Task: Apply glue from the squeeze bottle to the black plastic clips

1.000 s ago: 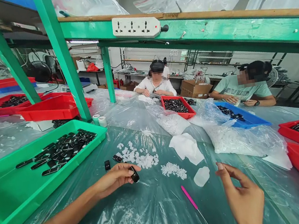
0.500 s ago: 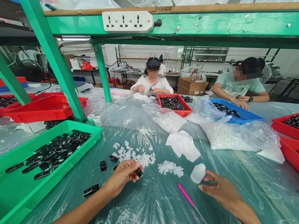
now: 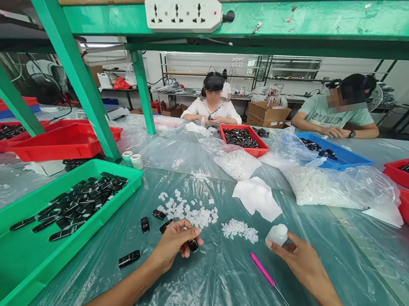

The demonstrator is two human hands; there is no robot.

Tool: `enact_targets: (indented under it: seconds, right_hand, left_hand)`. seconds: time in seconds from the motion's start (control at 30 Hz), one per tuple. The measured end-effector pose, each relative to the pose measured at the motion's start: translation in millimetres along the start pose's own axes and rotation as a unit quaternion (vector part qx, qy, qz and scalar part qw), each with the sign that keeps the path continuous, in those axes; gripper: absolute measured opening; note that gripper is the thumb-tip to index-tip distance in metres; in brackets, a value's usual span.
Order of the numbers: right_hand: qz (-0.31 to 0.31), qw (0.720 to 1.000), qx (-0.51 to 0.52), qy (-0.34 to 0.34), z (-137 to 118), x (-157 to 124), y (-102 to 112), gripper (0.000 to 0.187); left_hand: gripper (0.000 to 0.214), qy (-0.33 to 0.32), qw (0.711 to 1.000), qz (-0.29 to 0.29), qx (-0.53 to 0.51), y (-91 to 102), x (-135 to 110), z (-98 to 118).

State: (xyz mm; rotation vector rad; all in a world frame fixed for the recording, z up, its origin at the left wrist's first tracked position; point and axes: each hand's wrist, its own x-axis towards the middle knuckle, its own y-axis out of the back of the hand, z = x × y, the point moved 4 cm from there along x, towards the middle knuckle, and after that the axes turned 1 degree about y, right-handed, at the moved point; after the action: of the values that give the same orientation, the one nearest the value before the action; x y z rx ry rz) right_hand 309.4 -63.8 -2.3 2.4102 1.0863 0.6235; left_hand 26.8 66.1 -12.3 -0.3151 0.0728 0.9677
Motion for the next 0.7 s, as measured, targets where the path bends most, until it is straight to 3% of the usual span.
enact_targets:
  seconds: [0.07, 0.13, 0.23, 0.4, 0.53, 0.7]
  right_hand:
    - [-0.047, 0.997, 0.022, -0.054, -2, -2, -7, 0.032]
    - [-0.065, 0.987, 0.113, -0.096, -7, -5, -14, 0.038]
    - [-0.055, 0.953, 0.272, -0.124, -15, -14, -26, 0.044]
    - [-0.060, 0.907, 0.395, -0.134, -24, -29, -46, 0.046]
    - [-0.117, 0.833, 0.519, -0.154, -39, -40, -58, 0.037]
    - [-0.173, 0.753, 0.617, -0.152, -64, -52, -65, 0.033]
  left_hand:
    - [0.036, 0.001, 1.000, -0.017, -0.003, 1.1, -3, 1]
    - [0.035, 0.005, 1.000, -0.025, -0.005, 2.1, -5, 0]
    - [0.036, 0.014, 1.000, -0.020, -0.014, 2.5, -6, -2]
    - [0.041, 0.051, 0.996, -0.054, -0.042, -4.7, -10, -3]
    - [0.034, -0.005, 0.995, -0.104, -0.007, -13.3, -15, -1]
    - [0.024, -0.084, 0.973, -0.057, 0.208, -17.3, -24, 3]
